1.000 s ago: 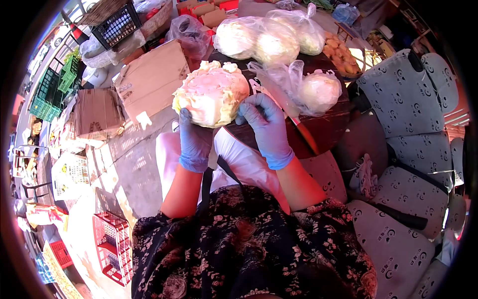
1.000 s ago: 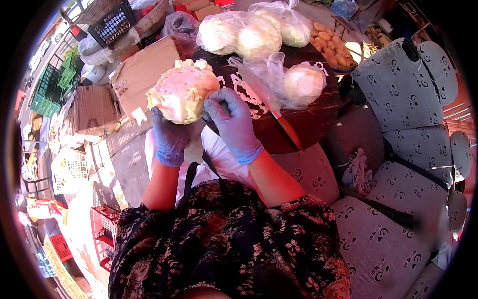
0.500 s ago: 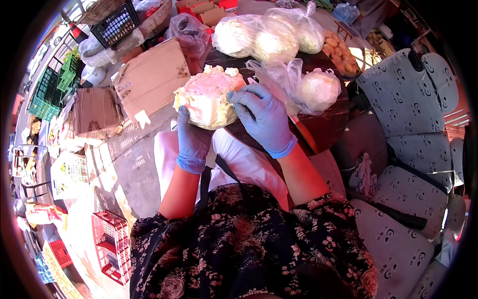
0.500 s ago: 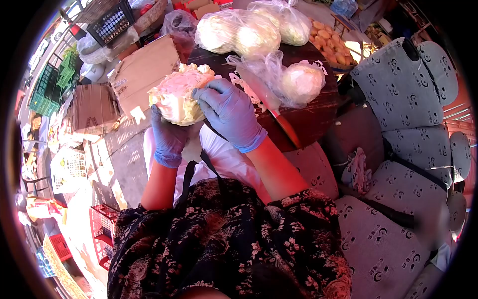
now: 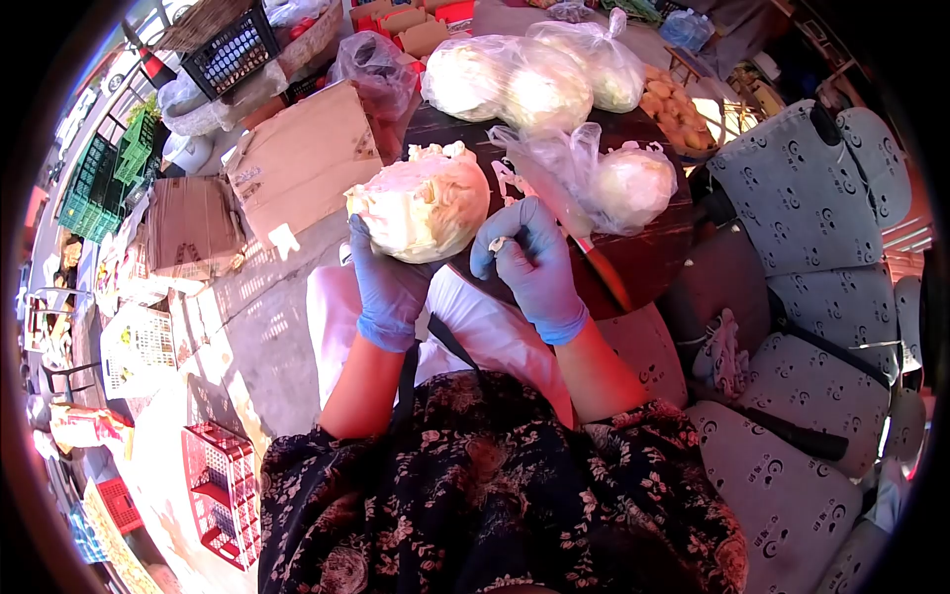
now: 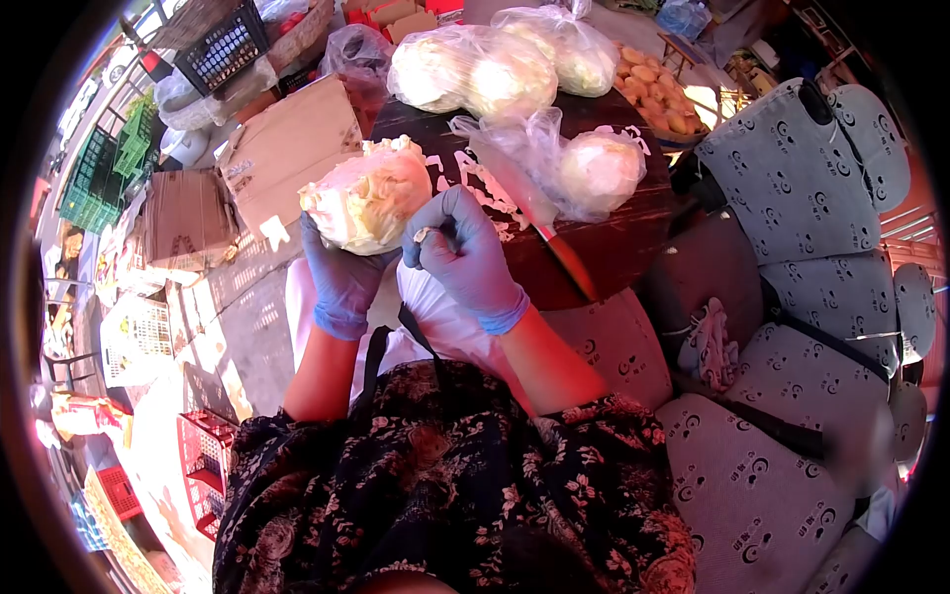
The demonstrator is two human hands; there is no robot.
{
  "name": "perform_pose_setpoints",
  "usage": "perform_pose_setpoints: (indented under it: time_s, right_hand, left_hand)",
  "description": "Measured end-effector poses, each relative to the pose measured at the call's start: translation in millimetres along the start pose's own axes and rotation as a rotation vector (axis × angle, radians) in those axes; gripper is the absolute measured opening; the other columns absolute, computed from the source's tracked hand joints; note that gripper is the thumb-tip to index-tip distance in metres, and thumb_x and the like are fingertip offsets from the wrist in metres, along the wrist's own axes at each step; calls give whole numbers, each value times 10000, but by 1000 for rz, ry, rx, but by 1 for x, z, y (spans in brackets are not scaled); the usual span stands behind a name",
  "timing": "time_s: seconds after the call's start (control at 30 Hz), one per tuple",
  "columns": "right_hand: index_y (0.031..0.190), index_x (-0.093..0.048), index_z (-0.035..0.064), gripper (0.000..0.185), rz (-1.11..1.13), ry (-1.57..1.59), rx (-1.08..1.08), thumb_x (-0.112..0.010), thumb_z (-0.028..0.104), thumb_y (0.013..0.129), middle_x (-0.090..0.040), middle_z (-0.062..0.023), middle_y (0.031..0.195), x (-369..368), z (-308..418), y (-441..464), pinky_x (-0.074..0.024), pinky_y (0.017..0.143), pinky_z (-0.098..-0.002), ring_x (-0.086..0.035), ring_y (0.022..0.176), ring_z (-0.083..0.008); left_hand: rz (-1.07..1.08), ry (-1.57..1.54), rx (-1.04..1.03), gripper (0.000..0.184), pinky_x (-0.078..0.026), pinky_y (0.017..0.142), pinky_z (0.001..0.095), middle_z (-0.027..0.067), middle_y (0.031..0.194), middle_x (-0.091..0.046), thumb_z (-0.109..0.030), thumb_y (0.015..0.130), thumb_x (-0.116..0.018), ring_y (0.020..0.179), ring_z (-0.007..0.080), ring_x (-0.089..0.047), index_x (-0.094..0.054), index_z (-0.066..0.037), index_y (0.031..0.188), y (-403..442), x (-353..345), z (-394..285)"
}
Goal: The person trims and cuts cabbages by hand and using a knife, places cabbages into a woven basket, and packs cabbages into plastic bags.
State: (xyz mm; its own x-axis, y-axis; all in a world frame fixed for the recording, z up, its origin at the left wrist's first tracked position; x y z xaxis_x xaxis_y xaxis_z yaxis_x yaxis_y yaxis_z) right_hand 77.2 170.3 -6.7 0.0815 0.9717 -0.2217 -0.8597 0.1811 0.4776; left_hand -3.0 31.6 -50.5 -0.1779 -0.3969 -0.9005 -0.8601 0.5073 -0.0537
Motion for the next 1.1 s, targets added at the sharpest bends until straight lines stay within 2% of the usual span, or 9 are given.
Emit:
perform_pose_setpoints:
  time_s: [0.1, 0.2, 0.3, 0.4, 0.5, 0.6, 0.83, 1.03, 1.1]
  right_hand:
    - [919, -511, 51, 150, -151, -51, -122, -436, -76, 894, -550, -39, 778, 13, -3, 6, -477, 617, -244, -528, 656, -96]
    - [1073, -601, 22, 235, -196, -640, 37, -555, -29, 848, -570, -66, 925, 21, -1, 21, -479, 684, -251, -548, 715, -131]
    - [1143, -607, 47, 339, -67, -906, 312, -643, 39, 806, -574, -107, 989, 11, 17, 31, -487, 750, -311, -567, 820, -221]
    - [1156, -612, 92, 381, 138, -1027, 244, -689, 88, 784, -574, -105, 1086, 8, 21, 34, -471, 850, -356, -548, 1024, -277]
    - [1080, -645, 104, 328, 213, -1065, 198, -704, 96, 757, -590, -90, 1033, 13, 22, 36, -480, 828, -360, -576, 963, -273]
    - [997, -660, 93, 261, 217, -1046, 184, -710, 89, 740, -611, -78, 979, 15, 21, 34, -489, 804, -353, -596, 914, -260]
    - [880, -610, 71, 131, 270, -938, 237, -666, 106, 766, -576, -73, 890, 22, 15, 38, -483, 750, -367, -576, 835, -283]
    - [849, -595, 85, 162, 331, -1165, 340, -693, 62, 722, -607, -57, 848, 26, 6, 39, -494, 698, -340, -599, 806, -250]
    - [842, -576, 94, 151, 278, -1185, 439, -674, 78, 729, -560, -60, 831, 25, 8, 39, -494, 672, -348, -585, 769, -251]
  left_hand:
    - [62, -71, 21, 708, -365, 1006, 594, 161, 1439, -348, -581, 904, -371, 1293, 380, -385, -279, -122, 1435, 0, 6, -7]
    - [36, -51, 2, 710, -351, 1015, 601, 162, 1441, -344, -577, 905, -376, 1301, 383, -373, -277, -114, 1434, 0, 10, -9]
    - [9, -28, -42, 711, -343, 1028, 589, 159, 1443, -343, -570, 903, -406, 1302, 372, -373, -281, -112, 1432, 2, 13, -5]
    - [-53, 31, -75, 725, -324, 1057, 552, 150, 1438, -355, -561, 895, -450, 1299, 353, -380, -290, -91, 1424, 0, 19, -2]
    - [31, 58, -60, 720, -345, 1072, 466, 113, 1417, -390, -451, 882, -576, 1296, 281, -401, -285, -66, 1416, 1, 32, -6]
    - [40, 74, -40, 711, -349, 1070, 459, 111, 1406, -406, -411, 874, -601, 1286, 278, -412, -299, -52, 1408, 0, 35, -10]
    - [13, 84, -58, 688, -355, 1066, 460, 118, 1393, -421, -381, 881, -598, 1271, 280, -432, -305, -39, 1402, -2, 28, -12]
    - [-11, 130, -42, 684, -377, 1048, 470, 123, 1381, -433, -397, 881, -598, 1259, 285, -445, -316, -40, 1392, 1, 34, -9]
    - [-18, 98, -24, 690, -388, 1036, 483, 124, 1385, -427, -426, 882, -586, 1259, 293, -445, -315, -51, 1394, 1, 29, -7]
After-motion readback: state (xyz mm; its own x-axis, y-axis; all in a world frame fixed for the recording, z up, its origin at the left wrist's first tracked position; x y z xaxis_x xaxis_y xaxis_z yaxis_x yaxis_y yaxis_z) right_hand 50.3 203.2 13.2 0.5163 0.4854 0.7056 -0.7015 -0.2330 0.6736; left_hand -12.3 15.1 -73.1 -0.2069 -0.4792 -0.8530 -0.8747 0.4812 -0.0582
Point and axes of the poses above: each hand's wrist, its own y-axis towards the middle knuckle, its own x-axis out of the back of the hand, z = x × y, the point moved 1 cm from there along y, towards the middle knuckle
